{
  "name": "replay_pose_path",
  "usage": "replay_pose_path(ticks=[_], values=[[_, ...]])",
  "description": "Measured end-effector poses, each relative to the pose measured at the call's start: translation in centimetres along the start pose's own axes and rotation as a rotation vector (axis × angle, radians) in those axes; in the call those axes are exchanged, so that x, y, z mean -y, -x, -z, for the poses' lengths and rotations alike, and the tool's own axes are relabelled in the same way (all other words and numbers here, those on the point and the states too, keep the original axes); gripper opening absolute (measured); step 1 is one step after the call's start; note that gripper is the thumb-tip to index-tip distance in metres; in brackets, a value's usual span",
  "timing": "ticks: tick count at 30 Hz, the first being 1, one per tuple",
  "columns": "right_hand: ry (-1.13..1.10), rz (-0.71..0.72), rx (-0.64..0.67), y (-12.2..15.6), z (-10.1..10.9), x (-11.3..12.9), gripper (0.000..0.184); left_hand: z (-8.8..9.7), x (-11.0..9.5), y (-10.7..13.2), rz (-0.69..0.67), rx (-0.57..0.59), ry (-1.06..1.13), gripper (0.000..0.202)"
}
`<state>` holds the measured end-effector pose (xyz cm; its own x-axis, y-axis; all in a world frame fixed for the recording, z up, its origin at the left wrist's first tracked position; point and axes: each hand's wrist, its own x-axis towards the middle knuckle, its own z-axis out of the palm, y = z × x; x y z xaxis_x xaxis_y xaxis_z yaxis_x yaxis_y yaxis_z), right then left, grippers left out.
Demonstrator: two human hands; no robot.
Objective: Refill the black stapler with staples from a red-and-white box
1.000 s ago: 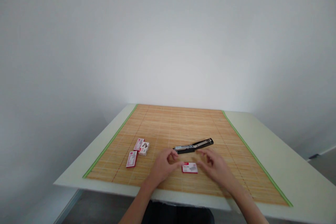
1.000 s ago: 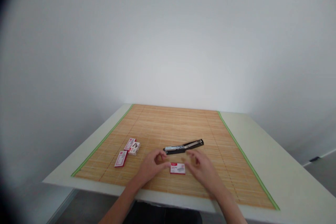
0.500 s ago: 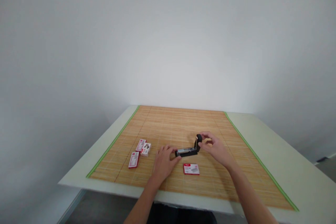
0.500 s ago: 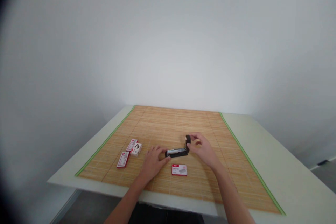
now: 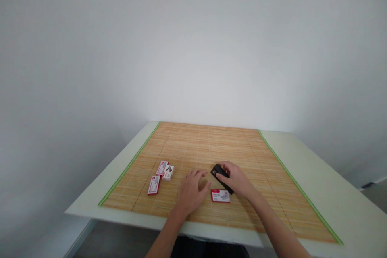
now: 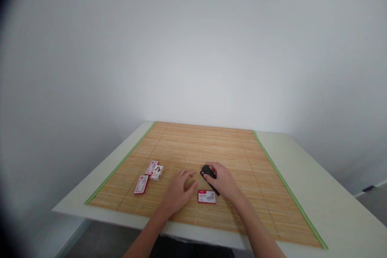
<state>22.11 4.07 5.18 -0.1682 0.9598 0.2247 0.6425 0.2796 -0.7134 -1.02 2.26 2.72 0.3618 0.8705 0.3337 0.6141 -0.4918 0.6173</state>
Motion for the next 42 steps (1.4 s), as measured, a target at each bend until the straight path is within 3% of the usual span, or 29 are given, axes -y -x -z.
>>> replay_pose_path(ticks=[4, 6, 10, 13, 16, 19, 24, 34, 36, 39, 41, 42], values=[[-0.128, -0.135, -0.086, 2.2, 0.2, -1.3, 0.046, -0.2, -2.3, 0.7, -0.223, 0.195, -0.018, 0.062], [-0.174, -0.195, -0.102, 3.4, 0.0, -1.6, 0.05, -0.6, -2.9, 0.8, -0.238, 0.238, -0.073, 0.062], [-0.214, -0.277, -0.121, 5.6, -0.2, -2.0, 0.053, -1.1, -2.9, 0.8, -0.012, 0.119, -0.189, 0.041], [-0.219, -0.313, -0.14, 7.3, -0.2, -2.1, 0.052, -0.4, -2.0, 1.1, 0.098, 0.064, -0.19, 0.053], [-0.189, -0.326, -0.17, 8.6, -0.5, -1.7, 0.051, 0.9, -1.2, 1.6, 0.072, 0.16, -0.103, 0.078], [-0.2, -0.324, -0.116, 9.2, -1.1, -0.7, 0.045, 1.8, -1.0, 1.6, 0.058, 0.237, -0.033, 0.069], [-0.25, -0.294, -0.107, 8.9, -2.9, 0.9, 0.035, 0.5, -1.9, 1.2, -0.015, 0.19, 0.005, 0.056], [-0.302, -0.305, -0.189, 9.1, -4.4, 0.2, 0.04, -0.7, -1.3, 1.3, -0.063, 0.189, 0.014, 0.061], [-0.342, -0.312, -0.18, 9.2, -4.5, 0.4, 0.041, -0.8, -1.5, 1.4, -0.062, 0.2, 0.014, 0.07], [-0.456, -0.365, -0.175, 9.4, -4.4, 0.7, 0.049, 0.3, -1.3, 1.8, -0.026, 0.193, 0.025, 0.1], [-0.514, -0.389, -0.186, 9.5, -4.4, 0.7, 0.053, 2.4, -0.2, 2.4, 0.024, 0.128, 0.003, 0.098], [-0.526, -0.395, -0.195, 9.5, -4.4, 0.7, 0.055, 4.0, 0.9, 2.8, 0.048, 0.079, -0.028, 0.086]])
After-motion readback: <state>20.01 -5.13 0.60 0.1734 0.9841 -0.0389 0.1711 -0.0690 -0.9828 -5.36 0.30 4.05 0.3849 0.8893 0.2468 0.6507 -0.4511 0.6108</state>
